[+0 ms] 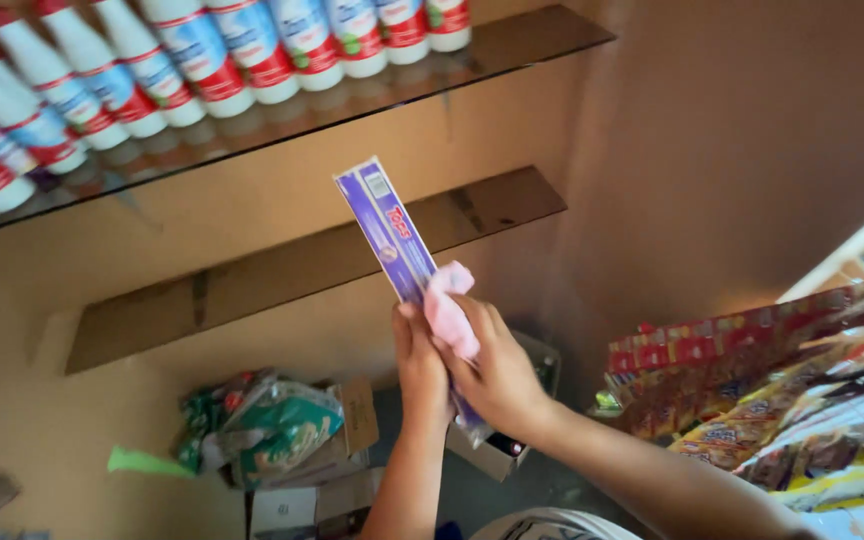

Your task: Wiping bottles and boxes with a pink cloth and organizing them on grocery store shelves.

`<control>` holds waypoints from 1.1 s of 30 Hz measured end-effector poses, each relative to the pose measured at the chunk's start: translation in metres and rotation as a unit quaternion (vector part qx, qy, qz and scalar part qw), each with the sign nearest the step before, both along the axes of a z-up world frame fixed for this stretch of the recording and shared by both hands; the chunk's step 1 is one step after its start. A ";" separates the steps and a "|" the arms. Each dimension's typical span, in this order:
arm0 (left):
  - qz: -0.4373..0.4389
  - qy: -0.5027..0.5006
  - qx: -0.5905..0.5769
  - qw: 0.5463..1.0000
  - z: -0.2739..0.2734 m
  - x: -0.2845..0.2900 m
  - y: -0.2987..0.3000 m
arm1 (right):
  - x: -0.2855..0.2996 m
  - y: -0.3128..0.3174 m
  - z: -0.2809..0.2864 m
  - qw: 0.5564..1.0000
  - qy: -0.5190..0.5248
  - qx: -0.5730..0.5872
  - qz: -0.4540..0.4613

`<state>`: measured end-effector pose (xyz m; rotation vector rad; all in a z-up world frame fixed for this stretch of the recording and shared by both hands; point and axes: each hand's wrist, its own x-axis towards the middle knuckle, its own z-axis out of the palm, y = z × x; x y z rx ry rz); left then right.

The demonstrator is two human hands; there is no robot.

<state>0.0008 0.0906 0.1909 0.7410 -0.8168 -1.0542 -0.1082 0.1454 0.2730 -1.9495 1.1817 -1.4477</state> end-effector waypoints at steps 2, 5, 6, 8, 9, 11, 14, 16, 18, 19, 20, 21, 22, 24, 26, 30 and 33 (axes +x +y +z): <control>-0.042 0.107 0.015 0.993 0.016 0.005 0.004 | -0.009 0.020 -0.002 0.997 0.077 -0.028 0.015; -0.051 0.143 -0.003 0.988 0.060 0.014 -0.002 | -0.018 0.023 -0.005 0.985 0.148 -0.052 0.069; -0.055 0.147 0.008 0.987 0.062 0.011 -0.001 | -0.020 0.023 -0.007 0.984 0.160 -0.067 0.051; -0.059 0.151 0.024 0.987 0.071 0.001 0.008 | -0.027 0.025 -0.010 0.982 0.170 -0.078 0.034; -0.065 0.166 0.028 0.984 0.080 -0.006 0.017 | -0.031 0.028 -0.009 0.985 0.141 -0.089 0.035; -0.081 0.173 0.009 0.982 0.095 -0.008 0.007 | -0.038 0.012 -0.002 0.986 0.107 -0.125 0.025; -0.117 0.147 -0.043 0.981 0.102 -0.001 -0.003 | -0.059 -0.002 -0.005 0.992 -0.014 -0.124 0.029; -0.063 0.108 -0.052 0.991 0.129 0.012 -0.004 | -0.075 -0.009 -0.007 0.979 -0.200 0.028 -0.015; -0.032 0.080 -0.001 0.996 0.114 0.045 -0.034 | -0.075 -0.012 0.022 0.954 -0.292 0.067 0.019; -0.001 0.052 0.054 0.997 0.107 0.061 -0.051 | -0.077 -0.013 0.036 0.917 -0.379 0.109 0.052; 0.000 0.052 0.054 0.997 0.104 0.075 -0.051 | -0.084 -0.021 0.024 0.917 -0.379 0.110 0.052; 0.000 0.023 0.019 1.000 0.100 0.089 -0.051 | -0.092 -0.029 0.011 0.889 -0.426 0.123 0.116; -0.003 -0.007 -0.019 1.000 0.100 0.101 -0.056 | -0.101 -0.039 0.000 0.854 -0.472 0.130 0.177; -0.013 -0.025 0.015 1.000 0.104 0.116 -0.054 | -0.108 -0.058 0.003 0.845 -0.492 0.142 0.153; -0.018 -0.042 0.056 0.997 0.099 0.123 -0.045 | -0.112 -0.071 0.005 0.834 -0.512 0.163 0.129; -0.090 -0.048 0.037 0.994 0.090 0.107 -0.034 | -0.117 -0.109 0.009 0.895 -0.441 0.043 -0.047; -0.063 0.006 0.028 0.998 0.091 0.076 -0.015 | -0.112 -0.112 0.004 0.938 -0.276 -0.097 -0.189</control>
